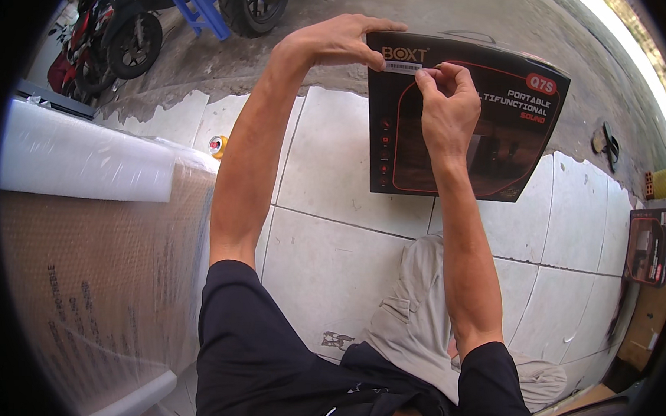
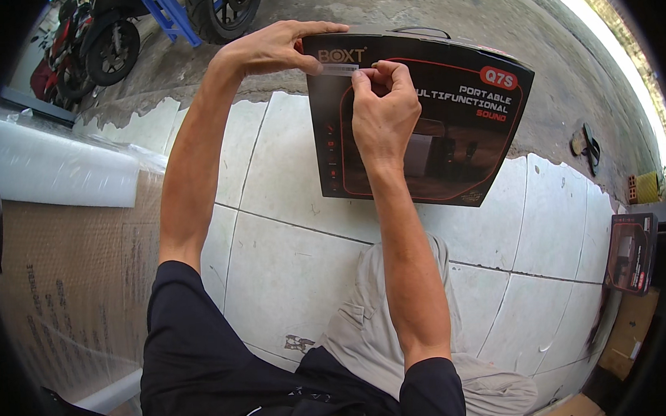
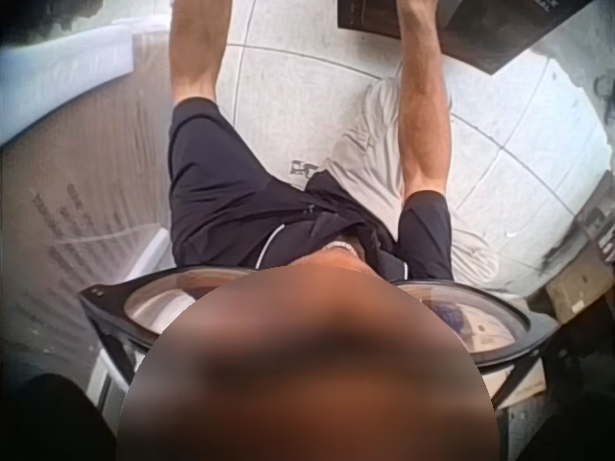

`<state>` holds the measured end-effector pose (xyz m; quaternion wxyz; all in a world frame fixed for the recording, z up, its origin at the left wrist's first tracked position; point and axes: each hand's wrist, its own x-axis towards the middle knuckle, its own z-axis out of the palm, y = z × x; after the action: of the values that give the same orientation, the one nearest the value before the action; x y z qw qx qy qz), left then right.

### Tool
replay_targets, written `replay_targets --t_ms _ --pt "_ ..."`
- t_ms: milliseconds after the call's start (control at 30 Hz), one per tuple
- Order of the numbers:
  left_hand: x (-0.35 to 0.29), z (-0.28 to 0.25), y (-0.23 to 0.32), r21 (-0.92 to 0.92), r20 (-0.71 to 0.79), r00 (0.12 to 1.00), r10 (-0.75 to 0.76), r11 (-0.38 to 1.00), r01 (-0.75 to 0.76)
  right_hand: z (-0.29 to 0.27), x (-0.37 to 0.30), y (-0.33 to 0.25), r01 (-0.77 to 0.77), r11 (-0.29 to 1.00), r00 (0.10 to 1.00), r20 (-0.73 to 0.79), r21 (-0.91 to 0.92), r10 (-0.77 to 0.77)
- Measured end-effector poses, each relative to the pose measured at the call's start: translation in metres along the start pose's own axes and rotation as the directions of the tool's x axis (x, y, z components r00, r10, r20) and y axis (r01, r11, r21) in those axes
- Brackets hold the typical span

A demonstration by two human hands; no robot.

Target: The person sits on the floor and unpacks a portable speaker from a white box, removing plastic wrapping and foam inserts. They then open a larger cardboard box containing multiple speaker units, using scissors to cut the tape and removing the items.

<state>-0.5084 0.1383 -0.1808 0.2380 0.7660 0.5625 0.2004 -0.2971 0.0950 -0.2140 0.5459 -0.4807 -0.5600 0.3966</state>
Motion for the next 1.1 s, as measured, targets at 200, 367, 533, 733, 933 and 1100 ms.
replay_targets --t_ms 200,367,533,733,933,1100 --pt "-0.002 0.0 0.005 0.001 -0.008 1.0 -0.025 1.0 0.025 0.006 -0.003 -0.002 0.023 0.999 0.998 -0.065 -0.024 -0.025" --pt "-0.005 -0.001 0.009 0.0 0.002 1.0 -0.032 1.0 0.032 0.009 -0.005 -0.003 0.035 0.998 0.994 -0.104 -0.049 -0.04" --pt "-0.005 0.0 0.01 0.015 -0.005 1.0 -0.027 1.0 0.027 0.011 -0.004 -0.002 0.019 0.997 0.992 -0.126 -0.077 -0.028" --pt "-0.004 0.0 0.009 -0.013 -0.001 0.999 -0.036 0.999 0.036 0.012 -0.002 -0.001 0.018 0.998 0.99 -0.137 -0.067 -0.027" --pt "-0.004 0.001 0.007 -0.018 -0.024 1.0 -0.018 1.0 0.018 0.012 -0.003 0.0 0.015 0.997 0.989 -0.147 -0.072 -0.025" --pt "-0.004 0.002 0.005 -0.014 -0.012 1.0 0.005 1.0 -0.005 0.01 -0.004 0.002 -0.001 0.994 0.99 -0.141 -0.108 -0.014"
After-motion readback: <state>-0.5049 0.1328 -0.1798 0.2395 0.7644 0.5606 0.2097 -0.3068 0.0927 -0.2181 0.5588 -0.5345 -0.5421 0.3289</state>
